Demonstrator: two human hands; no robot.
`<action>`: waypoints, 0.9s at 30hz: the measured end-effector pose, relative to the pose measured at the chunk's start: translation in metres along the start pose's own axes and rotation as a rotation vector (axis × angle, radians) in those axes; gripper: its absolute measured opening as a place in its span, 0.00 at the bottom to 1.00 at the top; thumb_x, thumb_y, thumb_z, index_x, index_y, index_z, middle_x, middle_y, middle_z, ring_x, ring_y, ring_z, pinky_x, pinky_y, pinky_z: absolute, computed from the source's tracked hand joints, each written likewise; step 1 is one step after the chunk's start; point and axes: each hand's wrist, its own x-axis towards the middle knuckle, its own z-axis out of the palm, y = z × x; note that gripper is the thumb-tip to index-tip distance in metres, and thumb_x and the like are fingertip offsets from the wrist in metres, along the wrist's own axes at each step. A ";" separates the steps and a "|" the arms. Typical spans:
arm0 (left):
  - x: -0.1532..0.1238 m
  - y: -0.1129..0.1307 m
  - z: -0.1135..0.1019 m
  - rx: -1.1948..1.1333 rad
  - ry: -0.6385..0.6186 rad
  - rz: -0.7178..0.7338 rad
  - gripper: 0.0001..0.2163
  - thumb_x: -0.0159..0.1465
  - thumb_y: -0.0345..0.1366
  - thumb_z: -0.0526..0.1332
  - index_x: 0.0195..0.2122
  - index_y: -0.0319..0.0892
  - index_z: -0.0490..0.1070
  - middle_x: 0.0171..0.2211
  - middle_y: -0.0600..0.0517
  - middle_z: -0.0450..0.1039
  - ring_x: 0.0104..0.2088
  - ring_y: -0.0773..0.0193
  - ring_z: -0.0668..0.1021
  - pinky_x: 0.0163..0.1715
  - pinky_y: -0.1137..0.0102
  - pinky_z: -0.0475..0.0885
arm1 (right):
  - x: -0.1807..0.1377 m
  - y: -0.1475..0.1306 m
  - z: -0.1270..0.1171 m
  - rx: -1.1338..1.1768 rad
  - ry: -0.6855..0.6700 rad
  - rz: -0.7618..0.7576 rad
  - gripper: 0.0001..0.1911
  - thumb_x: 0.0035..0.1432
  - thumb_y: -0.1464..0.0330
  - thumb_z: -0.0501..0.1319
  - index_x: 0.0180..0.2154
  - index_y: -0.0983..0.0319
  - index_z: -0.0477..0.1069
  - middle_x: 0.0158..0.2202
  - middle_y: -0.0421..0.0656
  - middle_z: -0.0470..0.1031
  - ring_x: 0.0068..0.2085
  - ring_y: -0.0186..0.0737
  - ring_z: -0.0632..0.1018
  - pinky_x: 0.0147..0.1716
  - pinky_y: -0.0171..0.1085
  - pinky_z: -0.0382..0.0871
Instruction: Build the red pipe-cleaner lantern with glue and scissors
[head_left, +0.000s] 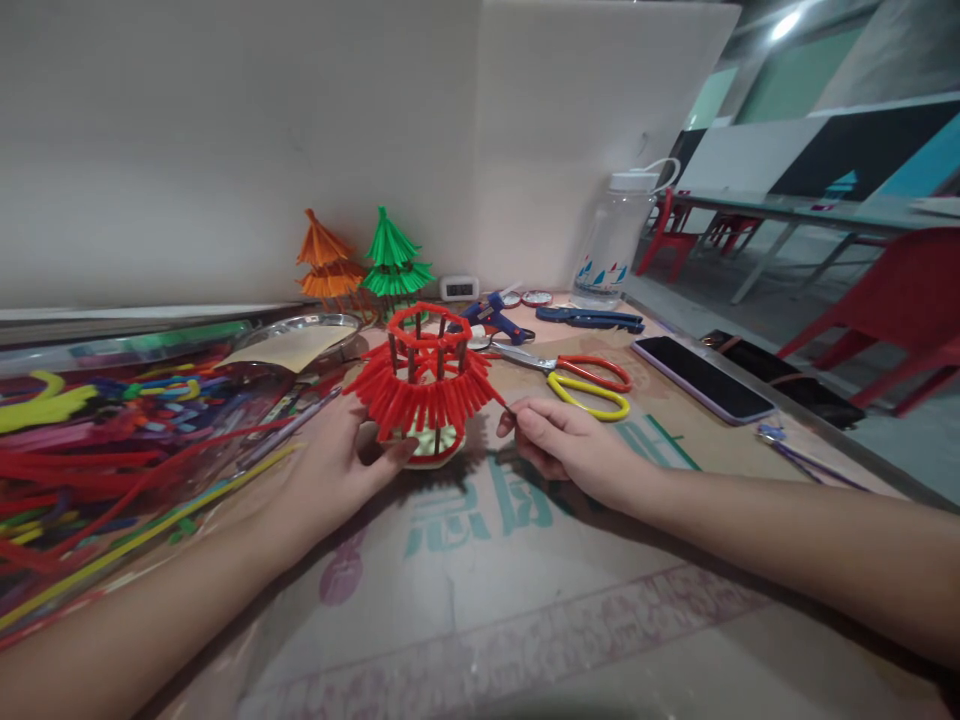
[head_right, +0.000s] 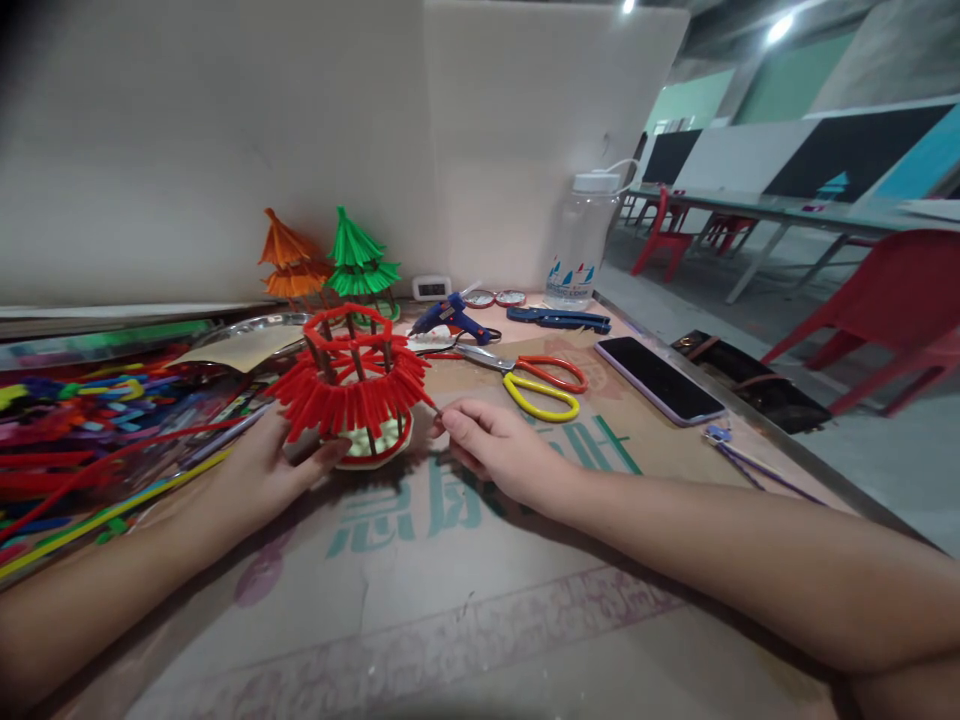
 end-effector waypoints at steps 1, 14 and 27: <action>0.000 0.001 0.000 -0.001 -0.001 0.000 0.15 0.65 0.41 0.62 0.53 0.46 0.68 0.52 0.47 0.74 0.53 0.51 0.76 0.56 0.55 0.71 | 0.000 0.000 0.000 0.004 -0.001 -0.003 0.22 0.63 0.49 0.56 0.38 0.63 0.68 0.19 0.31 0.55 0.20 0.28 0.57 0.17 0.29 0.46; 0.002 0.002 -0.001 -0.002 -0.003 0.022 0.16 0.65 0.41 0.62 0.54 0.46 0.68 0.53 0.47 0.74 0.53 0.51 0.76 0.57 0.55 0.70 | -0.001 0.000 0.000 -0.001 0.000 -0.019 0.21 0.63 0.51 0.57 0.37 0.63 0.70 0.19 0.32 0.56 0.20 0.28 0.57 0.17 0.29 0.46; 0.002 0.003 -0.002 0.007 -0.004 0.011 0.17 0.66 0.42 0.61 0.54 0.46 0.68 0.50 0.47 0.75 0.52 0.51 0.77 0.57 0.54 0.70 | 0.000 -0.001 -0.001 -0.016 0.000 -0.022 0.20 0.62 0.51 0.58 0.37 0.64 0.71 0.18 0.31 0.55 0.19 0.28 0.57 0.17 0.30 0.46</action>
